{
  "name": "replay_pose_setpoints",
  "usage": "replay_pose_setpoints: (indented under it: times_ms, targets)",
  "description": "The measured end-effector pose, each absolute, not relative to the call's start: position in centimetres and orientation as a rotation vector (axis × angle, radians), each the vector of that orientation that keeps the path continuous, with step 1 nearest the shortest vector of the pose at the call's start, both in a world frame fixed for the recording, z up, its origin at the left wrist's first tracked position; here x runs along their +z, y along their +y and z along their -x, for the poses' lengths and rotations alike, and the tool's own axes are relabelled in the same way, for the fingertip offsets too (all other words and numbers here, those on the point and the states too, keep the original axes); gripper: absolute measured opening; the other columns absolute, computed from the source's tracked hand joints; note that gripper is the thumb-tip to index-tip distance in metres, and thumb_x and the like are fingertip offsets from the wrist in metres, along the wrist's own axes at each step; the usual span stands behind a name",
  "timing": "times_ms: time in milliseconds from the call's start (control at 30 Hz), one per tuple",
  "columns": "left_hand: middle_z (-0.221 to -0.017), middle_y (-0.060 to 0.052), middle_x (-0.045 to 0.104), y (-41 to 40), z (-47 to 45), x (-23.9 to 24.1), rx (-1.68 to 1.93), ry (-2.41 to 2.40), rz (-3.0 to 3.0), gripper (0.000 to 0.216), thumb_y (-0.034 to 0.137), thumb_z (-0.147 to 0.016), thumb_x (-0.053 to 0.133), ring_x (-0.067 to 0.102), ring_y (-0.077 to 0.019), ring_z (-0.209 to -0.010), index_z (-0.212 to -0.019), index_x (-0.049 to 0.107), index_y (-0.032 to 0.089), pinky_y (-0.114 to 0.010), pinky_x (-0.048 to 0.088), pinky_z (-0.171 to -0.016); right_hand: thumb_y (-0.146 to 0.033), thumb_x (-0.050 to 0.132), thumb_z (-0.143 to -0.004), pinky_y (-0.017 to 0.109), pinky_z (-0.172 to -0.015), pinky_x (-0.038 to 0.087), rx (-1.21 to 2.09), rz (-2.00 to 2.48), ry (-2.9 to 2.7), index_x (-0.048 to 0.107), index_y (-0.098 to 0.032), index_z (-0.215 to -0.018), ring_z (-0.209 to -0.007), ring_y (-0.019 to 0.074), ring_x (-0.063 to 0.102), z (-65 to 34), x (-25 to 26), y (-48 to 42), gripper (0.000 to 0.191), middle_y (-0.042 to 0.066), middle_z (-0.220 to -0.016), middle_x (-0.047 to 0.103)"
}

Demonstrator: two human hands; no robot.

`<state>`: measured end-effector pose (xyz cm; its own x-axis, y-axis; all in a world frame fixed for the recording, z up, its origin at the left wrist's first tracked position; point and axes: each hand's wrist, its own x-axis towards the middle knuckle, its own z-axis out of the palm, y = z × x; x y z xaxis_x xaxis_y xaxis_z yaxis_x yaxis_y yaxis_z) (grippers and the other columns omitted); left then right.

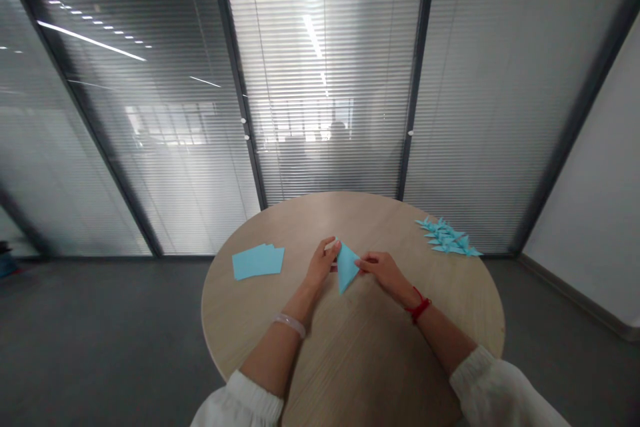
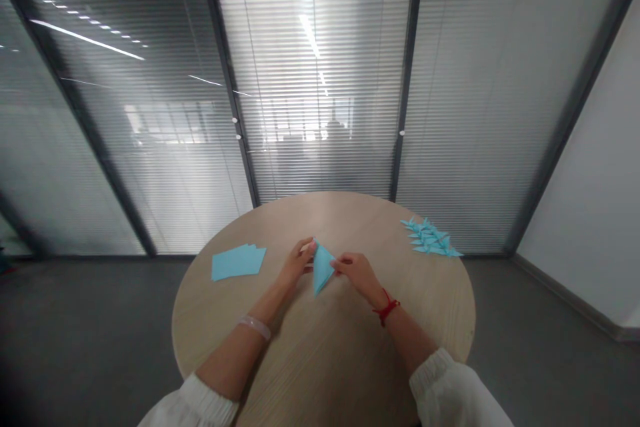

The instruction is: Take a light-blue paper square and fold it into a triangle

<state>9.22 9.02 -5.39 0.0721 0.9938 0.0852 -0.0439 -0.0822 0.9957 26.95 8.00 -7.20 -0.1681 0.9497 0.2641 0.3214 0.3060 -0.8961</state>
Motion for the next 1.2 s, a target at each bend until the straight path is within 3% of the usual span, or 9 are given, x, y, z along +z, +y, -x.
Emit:
replay_pose_setpoints:
  times_ms: [233, 400, 567, 767, 900, 1067, 1200]
  targets:
    - [-0.077, 0.0, 0.058, 8.7, -10.1, -6.2, 1.155, 1.086, -1.308, 0.056, 0.049, -0.069, 0.069, 0.055, -0.0114, -0.063, -0.113, 0.051, 0.02, -0.021, 0.04, -0.055, -0.047, 0.066, -0.07, 0.024, -0.054, 0.038, 0.812, 1.182, -1.683, 0.065, -0.016, -0.063, -0.055, 0.015, 0.056, -26.7, -7.3, 7.9, 0.032, 0.002, -0.058, 0.064]
    - [-0.084, -0.003, 0.06, 8.4, -9.5, -5.7, 1.145, 0.989, -1.164, 0.049, 0.038, -0.071, 0.07, 0.058, -0.0132, -0.072, -0.113, 0.056, 0.018, -0.024, 0.045, -0.064, -0.049, 0.067, -0.068, 0.024, -0.055, 0.039, 0.897, 1.129, -1.604, 0.062, -0.016, -0.06, -0.055, 0.0142, 0.055, -26.7, -6.9, 7.8, 0.034, 0.001, -0.058, 0.063]
    - [-0.076, -0.001, 0.06, 8.3, -9.1, -5.0, 1.129, 0.871, -1.006, 0.043, 0.032, -0.072, 0.069, 0.056, -0.0117, -0.065, -0.111, 0.059, 0.017, -0.024, 0.047, -0.062, -0.052, 0.064, -0.069, 0.024, -0.056, 0.04, 0.913, 1.102, -1.563, 0.062, -0.015, -0.062, -0.056, 0.0145, 0.056, -27.0, -7.1, 8.0, 0.037, 0.001, -0.059, 0.063]
    - [-0.079, -0.004, 0.062, 8.2, -8.9, -4.8, 1.086, 0.8, -1.036, 0.03, 0.037, -0.07, 0.072, 0.058, -0.0127, -0.068, -0.086, 0.061, 0.015, -0.025, 0.05, -0.065, -0.048, 0.061, -0.072, 0.026, -0.058, 0.042, 0.847, 1.15, -1.567, 0.067, -0.014, -0.068, -0.059, 0.0169, 0.059, -27.4, -7.9, 8.8, 0.035, 0.004, -0.062, 0.066]
    - [-0.089, -0.008, 0.065, 8.4, -8.8, -5.0, 1.095, 0.851, -1.127, 0.038, 0.043, -0.07, 0.072, 0.062, -0.016, -0.077, -0.093, 0.061, 0.015, -0.028, 0.05, -0.069, -0.044, 0.057, -0.075, 0.028, -0.061, 0.045, 0.759, 1.203, -1.639, 0.072, -0.015, -0.072, -0.065, 0.0202, 0.063, -27.6, -7.8, 8.8, 0.033, 0.006, -0.069, 0.07]
    - [-0.091, -0.01, 0.068, 8.8, -8.3, -5.4, 1.214, 0.903, -1.149, 0.046, 0.039, -0.066, 0.076, 0.064, -0.017, -0.077, -0.102, 0.063, 0.014, -0.03, 0.05, -0.072, -0.043, 0.052, -0.078, 0.028, -0.062, 0.046, 0.746, 1.213, -1.649, 0.074, -0.016, -0.075, -0.067, 0.0215, 0.065, -27.8, -7.9, 8.9, 0.035, 0.007, -0.07, 0.072]
    - [-0.089, -0.011, 0.069, 8.9, -8.1, -5.6, 1.199, 0.914, -1.174, 0.039, 0.038, -0.067, 0.075, 0.065, -0.0174, -0.078, -0.095, 0.065, 0.013, -0.031, 0.05, -0.074, -0.039, 0.053, -0.075, 0.028, -0.061, 0.047, 0.806, 1.19, -1.611, 0.075, -0.015, -0.077, -0.064, 0.0207, 0.065, -27.8, -8.1, 9.1, 0.032, 0.007, -0.069, 0.072]
